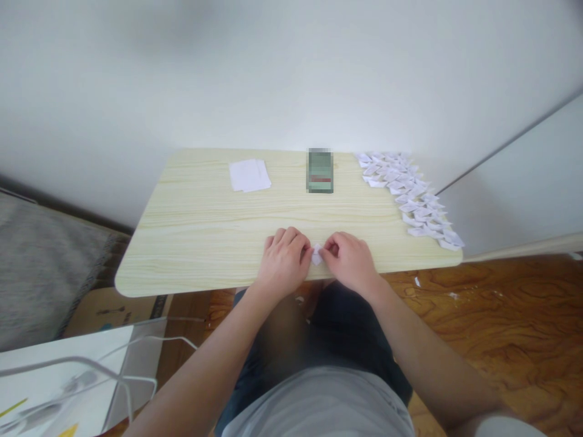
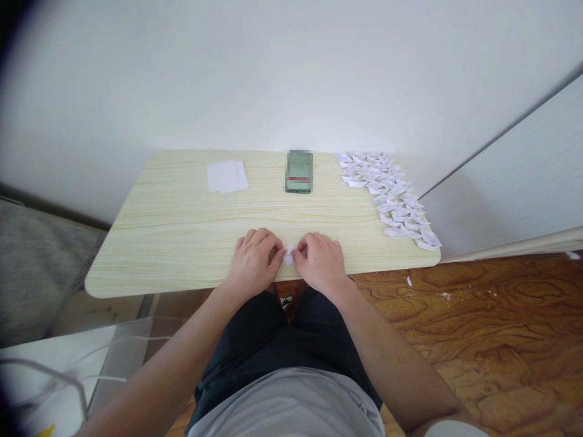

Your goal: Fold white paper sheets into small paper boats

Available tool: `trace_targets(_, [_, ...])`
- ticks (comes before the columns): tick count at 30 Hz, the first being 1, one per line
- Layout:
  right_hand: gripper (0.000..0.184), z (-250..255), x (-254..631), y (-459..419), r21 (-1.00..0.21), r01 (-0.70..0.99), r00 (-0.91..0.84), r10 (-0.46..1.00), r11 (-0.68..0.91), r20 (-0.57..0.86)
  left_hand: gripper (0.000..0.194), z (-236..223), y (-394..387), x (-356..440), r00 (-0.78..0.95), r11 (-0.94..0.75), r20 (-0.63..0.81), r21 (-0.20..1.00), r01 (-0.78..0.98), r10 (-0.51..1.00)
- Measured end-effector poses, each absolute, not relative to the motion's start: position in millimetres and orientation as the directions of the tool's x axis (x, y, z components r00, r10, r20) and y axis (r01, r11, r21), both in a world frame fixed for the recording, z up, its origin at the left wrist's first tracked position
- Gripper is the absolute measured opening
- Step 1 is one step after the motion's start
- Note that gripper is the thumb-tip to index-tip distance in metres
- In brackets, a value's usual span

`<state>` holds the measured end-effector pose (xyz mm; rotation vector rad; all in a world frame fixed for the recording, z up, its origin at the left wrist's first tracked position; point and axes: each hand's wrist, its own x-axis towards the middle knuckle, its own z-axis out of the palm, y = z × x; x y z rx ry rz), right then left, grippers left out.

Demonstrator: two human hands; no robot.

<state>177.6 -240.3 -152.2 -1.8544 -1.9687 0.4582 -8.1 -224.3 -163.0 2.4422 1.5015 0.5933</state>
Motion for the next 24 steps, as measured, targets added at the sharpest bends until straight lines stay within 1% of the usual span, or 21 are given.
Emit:
trace_targets(2, [0.008, -153.0, 179.9, -241.0, -0.534, 0.841, -0.053, 0.996, 0.082, 0.069, 0.009, -163.2, -224.1, -8.9, 0.401, -0.461, 0.229, 0.39, 0.797, 0.887])
trace_targets(5, [0.007, -153.7, 183.4, -241.5, -0.583, 0.804, -0.082, 0.993, 0.114, 0.082, 0.007, -163.6, -222.6, -10.7, 0.415, -0.476, 0.235, 0.402, 0.782, 0.879])
trace_targets(7, [0.009, -154.5, 184.9, -241.7, -0.587, 0.799, -0.096, 0.991, 0.131, 0.091, 0.01, -164.2, -221.1, -12.1, 0.423, -0.487, 0.242, 0.41, 0.771, 0.873])
trace_targets(10, [0.018, -158.6, 185.6, -244.0, -0.589, 0.793, -0.108, 0.988, 0.154, 0.112, 0.012, -165.3, -220.0, -13.7, 0.427, -0.5, 0.26, 0.414, 0.761, 0.866])
trace_targets(12, [0.023, -163.4, 185.1, -248.6, -0.577, 0.797, -0.11, 0.982, 0.179, 0.152, 0.012, -165.6, -221.8, -14.4, 0.429, -0.511, 0.281, 0.411, 0.755, 0.859])
trace_targets(15, [0.029, -170.0, 183.3, -261.2, -0.506, 0.825, -0.131, 0.956, 0.252, 0.262, 0.016, -165.8, -230.9, -16.1, 0.432, -0.536, 0.326, 0.394, 0.747, 0.841])
trace_targets(18, [0.029, -172.7, 180.1, -278.1, -0.452, 0.837, -0.178, 0.934, 0.309, 0.31, 0.018, -166.6, -246.6, -19.8, 0.432, -0.56, 0.377, 0.363, 0.745, 0.819])
trace_targets(19, [0.031, -173.2, 178.9, -283.6, -0.443, 0.834, -0.193, 0.926, 0.328, 0.324, 0.018, -167.2, -252.4, -21.5, 0.43, -0.566, 0.394, 0.353, 0.745, 0.812])
trace_targets(22, [0.045, -175.7, 176.7, -295.9, -0.443, 0.797, -0.257, 0.894, 0.411, 0.368, 0.023, -169.3, -268.1, -28.0, 0.429, -0.581, 0.434, 0.321, 0.748, 0.792])
trace_targets(24, [0.046, -179.1, 177.0, -299.4, -0.448, 0.773, -0.272, 0.872, 0.45, 0.407, 0.025, -170.9, -275.2, -32.8, 0.457, -0.612, 0.451, 0.298, 0.733, 0.767])
